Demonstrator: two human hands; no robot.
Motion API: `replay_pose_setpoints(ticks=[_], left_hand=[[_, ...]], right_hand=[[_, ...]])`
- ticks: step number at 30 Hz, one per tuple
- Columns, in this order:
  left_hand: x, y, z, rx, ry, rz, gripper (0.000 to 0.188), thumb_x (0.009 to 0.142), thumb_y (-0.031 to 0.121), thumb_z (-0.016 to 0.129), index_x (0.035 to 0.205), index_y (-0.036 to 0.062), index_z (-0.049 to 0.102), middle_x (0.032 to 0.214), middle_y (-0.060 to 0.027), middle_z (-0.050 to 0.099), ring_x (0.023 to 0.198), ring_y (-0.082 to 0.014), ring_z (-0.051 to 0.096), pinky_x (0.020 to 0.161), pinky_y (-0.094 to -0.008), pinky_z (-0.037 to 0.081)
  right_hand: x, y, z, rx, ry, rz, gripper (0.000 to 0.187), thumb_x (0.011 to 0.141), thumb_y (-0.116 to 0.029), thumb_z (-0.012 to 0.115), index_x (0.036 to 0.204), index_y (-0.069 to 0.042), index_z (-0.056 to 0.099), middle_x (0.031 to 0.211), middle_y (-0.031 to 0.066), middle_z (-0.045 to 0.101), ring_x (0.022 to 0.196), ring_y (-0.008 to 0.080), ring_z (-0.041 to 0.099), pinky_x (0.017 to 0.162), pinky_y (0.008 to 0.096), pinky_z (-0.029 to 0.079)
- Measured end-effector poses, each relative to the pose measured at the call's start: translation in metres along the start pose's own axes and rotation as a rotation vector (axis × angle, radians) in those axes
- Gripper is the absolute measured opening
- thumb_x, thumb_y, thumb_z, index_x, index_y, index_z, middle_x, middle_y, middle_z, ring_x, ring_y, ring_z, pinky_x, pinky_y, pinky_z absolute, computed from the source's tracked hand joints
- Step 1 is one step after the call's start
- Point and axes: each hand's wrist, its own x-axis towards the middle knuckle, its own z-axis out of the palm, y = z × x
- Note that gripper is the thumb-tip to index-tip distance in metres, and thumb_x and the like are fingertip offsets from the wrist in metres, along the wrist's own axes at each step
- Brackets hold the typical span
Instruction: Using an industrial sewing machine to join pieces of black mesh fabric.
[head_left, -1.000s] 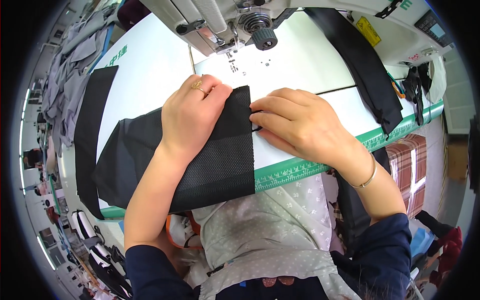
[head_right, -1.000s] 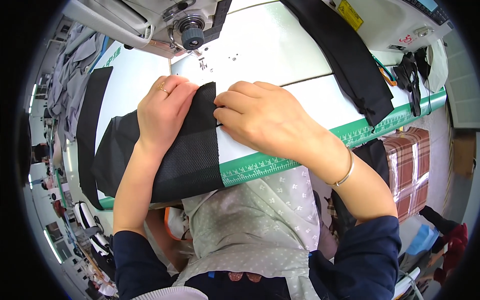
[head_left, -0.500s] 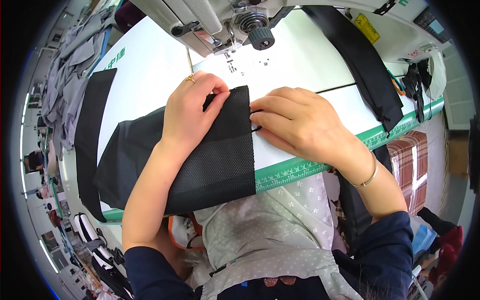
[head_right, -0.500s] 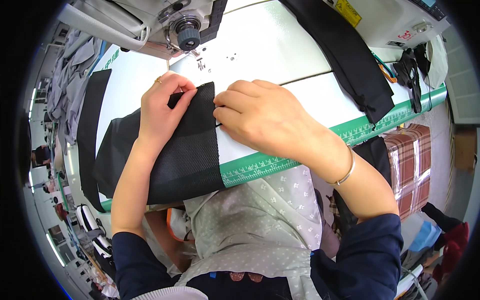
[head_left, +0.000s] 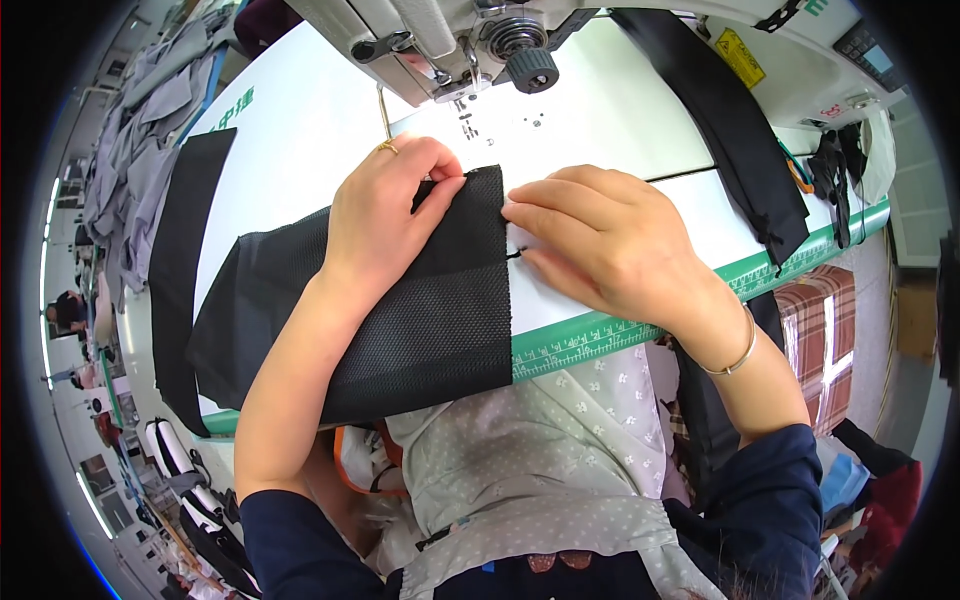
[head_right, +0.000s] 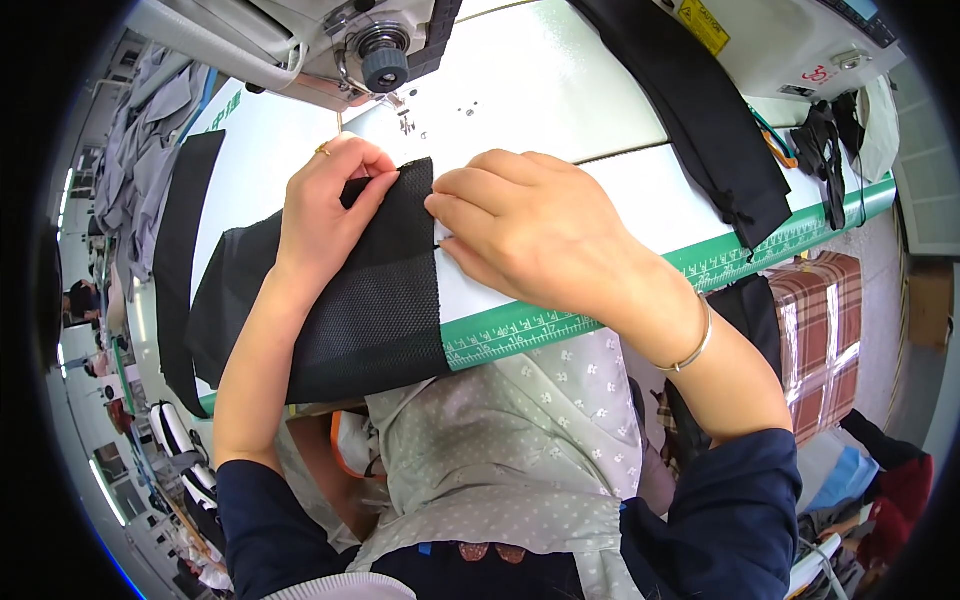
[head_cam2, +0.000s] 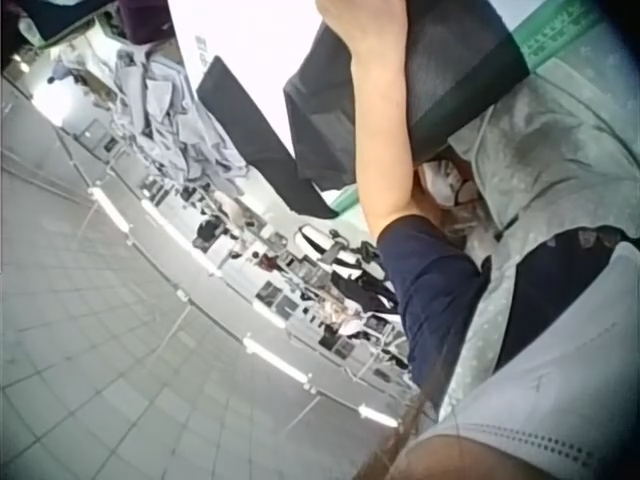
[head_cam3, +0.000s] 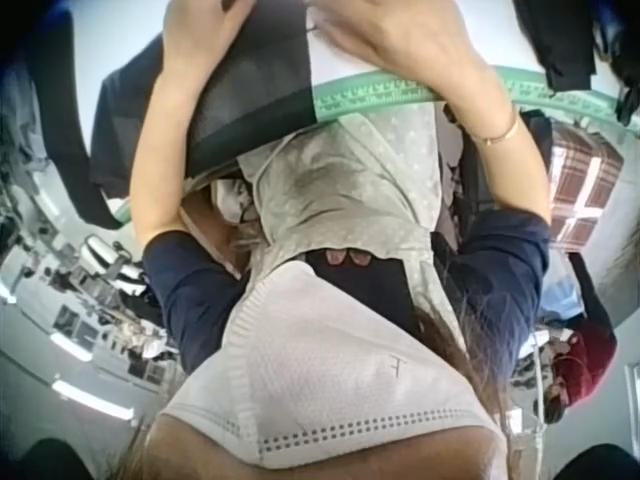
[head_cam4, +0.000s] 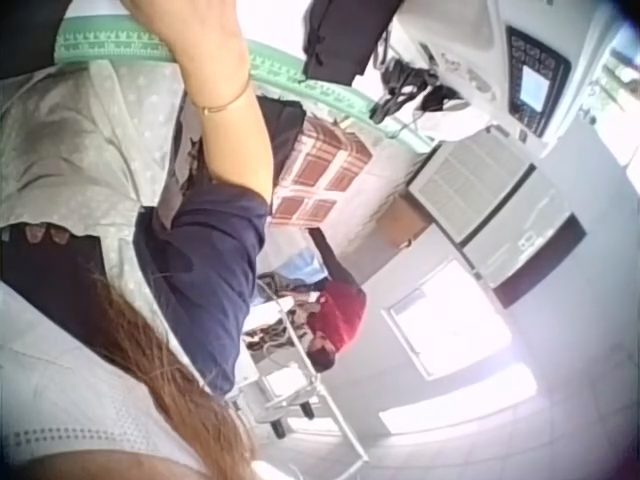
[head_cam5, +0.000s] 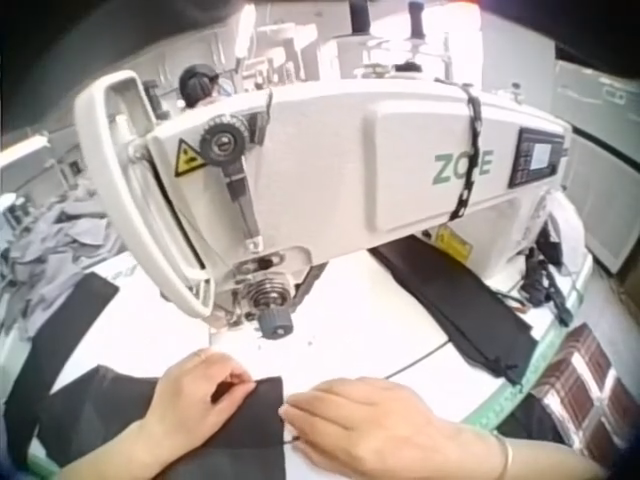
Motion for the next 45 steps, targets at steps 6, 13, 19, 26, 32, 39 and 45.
replay_pose_setpoints(ticks=[6,13,19,26,32,39,45], left_hand=[[-0.001,0.000,-0.003,-0.005,-0.020,-0.017,0.012,0.084,0.006,0.072,0.091,0.0091,0.062,0.088,-0.0035,0.066,0.083,-0.0228,0.066,0.069,-0.0341,0.052],[-0.031,0.031,-0.020,0.158,-0.229,0.158,0.054,0.080,0.013,0.074,0.131,0.0039,0.059,0.139,-0.0121,0.054,0.132,-0.0343,0.048,0.111,-0.0466,0.038],[-0.048,0.036,-0.018,0.227,-0.365,0.044,0.079,0.086,0.029,0.073,0.151,0.0043,0.037,0.157,-0.0139,0.035,0.148,-0.0329,0.032,0.117,-0.0580,0.028],[-0.037,0.028,-0.006,0.270,-0.268,-0.008,0.075,0.089,0.032,0.071,0.150,0.0033,0.037,0.157,-0.0146,0.036,0.147,-0.0326,0.032,0.116,-0.0603,0.028],[-0.035,0.027,-0.002,0.281,-0.239,0.015,0.075,0.091,0.036,0.068,0.150,0.0026,0.037,0.157,-0.0152,0.036,0.147,-0.0329,0.033,0.115,-0.0608,0.029],[-0.033,0.026,-0.001,0.299,-0.227,0.007,0.074,0.091,0.036,0.068,0.150,0.0031,0.038,0.156,-0.0147,0.037,0.147,-0.0325,0.033,0.115,-0.0608,0.030],[-0.032,0.027,-0.001,0.280,-0.224,-0.010,0.074,0.090,0.035,0.069,0.149,0.0034,0.038,0.156,-0.0144,0.036,0.147,-0.0324,0.032,0.115,-0.0615,0.030]], right_hand=[[0.002,-0.002,-0.002,-0.024,-0.127,0.008,0.037,0.075,-0.019,0.076,0.109,-0.004,0.072,0.118,0.0040,0.071,0.109,0.0202,0.063,0.090,0.0352,0.052],[0.003,0.000,-0.003,-0.034,-0.138,0.020,0.037,0.075,-0.019,0.076,0.109,-0.004,0.072,0.115,0.0043,0.072,0.109,0.0211,0.063,0.095,0.0359,0.050],[0.013,0.010,0.002,-0.049,-0.157,-0.054,0.037,0.075,-0.019,0.076,0.109,-0.004,0.072,0.119,0.0028,0.069,0.111,0.0218,0.062,0.101,0.0372,0.049],[0.035,0.041,0.006,-0.051,-0.205,-0.198,0.032,0.075,-0.015,0.076,0.106,-0.005,0.072,0.112,0.0005,0.071,0.110,0.0207,0.062,0.099,0.0345,0.050],[0.035,0.041,0.005,-0.074,-0.185,-0.170,0.036,0.076,-0.014,0.076,0.110,-0.004,0.071,0.114,0.0002,0.070,0.108,0.0208,0.062,0.094,0.0343,0.051],[0.036,0.042,0.005,-0.074,-0.184,-0.174,0.035,0.078,-0.014,0.075,0.111,-0.004,0.071,0.115,0.0009,0.070,0.108,0.0202,0.062,0.094,0.0341,0.051],[0.035,0.041,0.004,-0.079,-0.202,-0.159,0.034,0.080,-0.015,0.074,0.112,-0.005,0.069,0.116,0.0010,0.069,0.109,0.0197,0.062,0.094,0.0345,0.051]])
